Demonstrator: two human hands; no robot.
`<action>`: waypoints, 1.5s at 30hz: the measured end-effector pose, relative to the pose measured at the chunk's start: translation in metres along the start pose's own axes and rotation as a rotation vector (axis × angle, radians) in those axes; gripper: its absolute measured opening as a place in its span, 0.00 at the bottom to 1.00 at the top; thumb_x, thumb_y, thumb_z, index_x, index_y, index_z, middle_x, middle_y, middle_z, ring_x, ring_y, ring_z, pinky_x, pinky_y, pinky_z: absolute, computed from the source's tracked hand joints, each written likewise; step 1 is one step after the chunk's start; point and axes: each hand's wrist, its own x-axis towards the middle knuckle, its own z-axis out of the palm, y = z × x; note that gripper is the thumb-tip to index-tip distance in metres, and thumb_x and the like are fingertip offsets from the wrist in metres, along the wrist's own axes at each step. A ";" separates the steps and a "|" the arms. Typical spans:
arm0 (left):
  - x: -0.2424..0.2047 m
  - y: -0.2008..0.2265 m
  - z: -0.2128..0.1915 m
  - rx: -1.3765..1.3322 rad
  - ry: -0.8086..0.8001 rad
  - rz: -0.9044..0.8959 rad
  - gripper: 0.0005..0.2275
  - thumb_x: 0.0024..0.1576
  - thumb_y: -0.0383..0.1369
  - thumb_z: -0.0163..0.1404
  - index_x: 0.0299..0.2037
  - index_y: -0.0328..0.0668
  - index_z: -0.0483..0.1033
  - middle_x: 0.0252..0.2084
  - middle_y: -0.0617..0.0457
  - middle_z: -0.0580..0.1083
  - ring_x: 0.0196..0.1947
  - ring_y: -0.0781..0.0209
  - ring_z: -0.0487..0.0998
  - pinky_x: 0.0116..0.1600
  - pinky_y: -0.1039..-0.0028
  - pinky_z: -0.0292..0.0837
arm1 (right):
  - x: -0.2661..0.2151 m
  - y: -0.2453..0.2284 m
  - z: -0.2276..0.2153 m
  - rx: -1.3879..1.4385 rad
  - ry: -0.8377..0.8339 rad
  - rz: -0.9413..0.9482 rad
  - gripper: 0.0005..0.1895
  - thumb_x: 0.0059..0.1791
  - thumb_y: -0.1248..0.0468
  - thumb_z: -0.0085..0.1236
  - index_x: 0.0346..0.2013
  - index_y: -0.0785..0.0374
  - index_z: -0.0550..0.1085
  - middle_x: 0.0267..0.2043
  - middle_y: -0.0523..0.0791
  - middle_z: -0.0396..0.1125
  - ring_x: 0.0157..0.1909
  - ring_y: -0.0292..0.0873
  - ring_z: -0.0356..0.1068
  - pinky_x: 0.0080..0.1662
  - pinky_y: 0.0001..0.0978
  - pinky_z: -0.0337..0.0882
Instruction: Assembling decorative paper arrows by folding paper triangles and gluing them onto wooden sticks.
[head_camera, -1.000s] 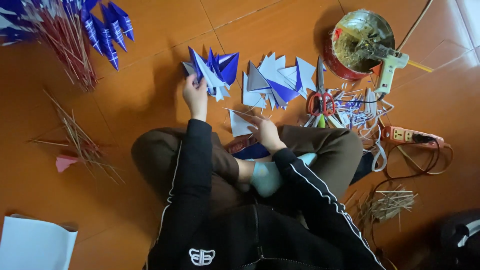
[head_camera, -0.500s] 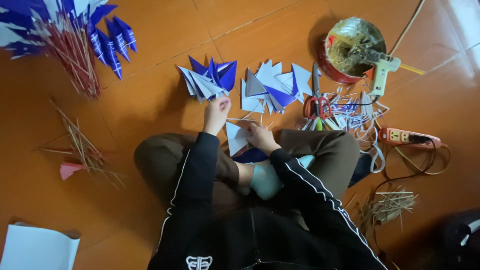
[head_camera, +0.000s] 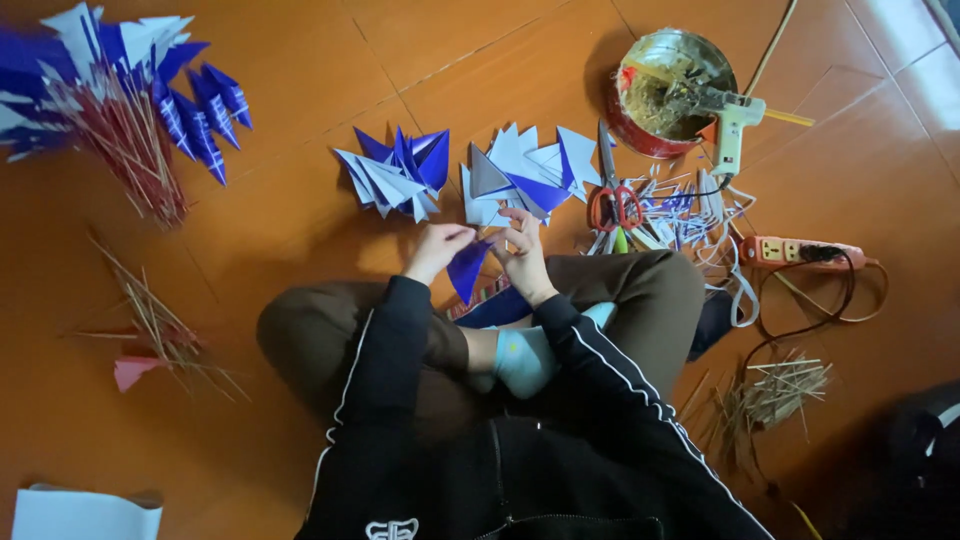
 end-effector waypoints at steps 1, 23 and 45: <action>-0.003 0.007 0.002 0.005 -0.003 0.007 0.10 0.57 0.42 0.56 0.40 0.49 0.84 0.36 0.49 0.80 0.40 0.56 0.81 0.45 0.68 0.75 | 0.002 -0.004 -0.001 -0.001 0.009 -0.003 0.12 0.43 0.76 0.60 0.31 0.54 0.77 0.53 0.50 0.61 0.57 0.58 0.58 0.57 0.49 0.62; 0.013 -0.028 0.032 -0.013 0.144 -0.079 0.10 0.57 0.27 0.53 0.47 0.35 0.78 0.41 0.39 0.78 0.42 0.47 0.80 0.43 0.63 0.80 | -0.013 0.061 0.030 0.372 -0.104 0.783 0.15 0.54 0.63 0.48 0.55 0.61 0.65 0.37 0.54 0.72 0.38 0.45 0.75 0.41 0.36 0.77; 0.015 -0.032 0.024 0.298 0.212 -0.058 0.09 0.56 0.39 0.55 0.43 0.49 0.79 0.39 0.50 0.80 0.44 0.50 0.80 0.50 0.62 0.75 | -0.007 0.056 0.030 0.083 -0.225 0.639 0.14 0.46 0.66 0.58 0.47 0.54 0.75 0.39 0.46 0.76 0.48 0.48 0.74 0.52 0.41 0.72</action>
